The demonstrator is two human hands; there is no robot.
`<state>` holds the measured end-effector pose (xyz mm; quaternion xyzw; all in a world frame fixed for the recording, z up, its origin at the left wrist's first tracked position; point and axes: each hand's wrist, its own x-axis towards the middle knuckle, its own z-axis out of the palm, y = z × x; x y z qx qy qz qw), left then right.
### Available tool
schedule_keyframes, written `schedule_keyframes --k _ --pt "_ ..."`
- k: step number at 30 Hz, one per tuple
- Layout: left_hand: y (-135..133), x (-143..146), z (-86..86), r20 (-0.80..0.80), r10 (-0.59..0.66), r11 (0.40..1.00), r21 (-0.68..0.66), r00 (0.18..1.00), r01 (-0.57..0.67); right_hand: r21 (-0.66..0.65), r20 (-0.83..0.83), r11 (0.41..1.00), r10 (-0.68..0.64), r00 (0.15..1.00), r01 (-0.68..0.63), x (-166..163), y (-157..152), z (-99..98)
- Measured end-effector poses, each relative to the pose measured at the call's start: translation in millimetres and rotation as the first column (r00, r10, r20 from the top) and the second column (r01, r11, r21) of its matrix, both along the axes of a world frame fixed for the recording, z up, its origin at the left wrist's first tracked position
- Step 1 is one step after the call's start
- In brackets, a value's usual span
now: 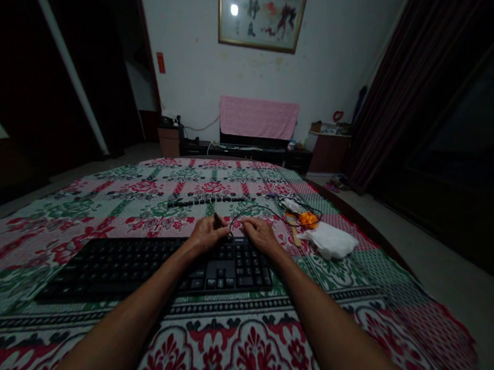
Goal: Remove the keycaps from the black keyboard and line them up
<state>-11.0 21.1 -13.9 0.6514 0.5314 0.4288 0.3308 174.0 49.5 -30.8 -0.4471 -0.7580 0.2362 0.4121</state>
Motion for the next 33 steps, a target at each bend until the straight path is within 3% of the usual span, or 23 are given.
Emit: schedule_keyframes --k 7,13,22,27,33 --pt "-10 4 11.3 0.133 0.029 0.999 -0.031 0.991 -0.026 -0.004 0.039 0.978 0.21 0.977 -0.21 -6 -11 19.6" --pt "-14 6 15.0 0.176 0.071 0.996 -0.058 0.982 -0.061 0.043 0.113 0.942 0.327 0.938 -0.333 -7 -13 17.4" --pt "-7 3 7.1 0.205 0.025 0.999 -0.051 0.979 -0.015 0.009 0.089 0.946 0.322 0.942 -0.325 -7 -14 18.8" --pt "-9 6 11.9 0.319 0.099 0.993 -0.099 0.943 -0.07 0.005 0.123 0.949 0.313 0.942 -0.317 -5 -14 19.4" --pt "-8 7 10.9 0.375 0.099 0.992 -0.105 0.922 -0.064 0.135 0.117 0.989 0.046 0.992 -0.062 0 24 17.0"
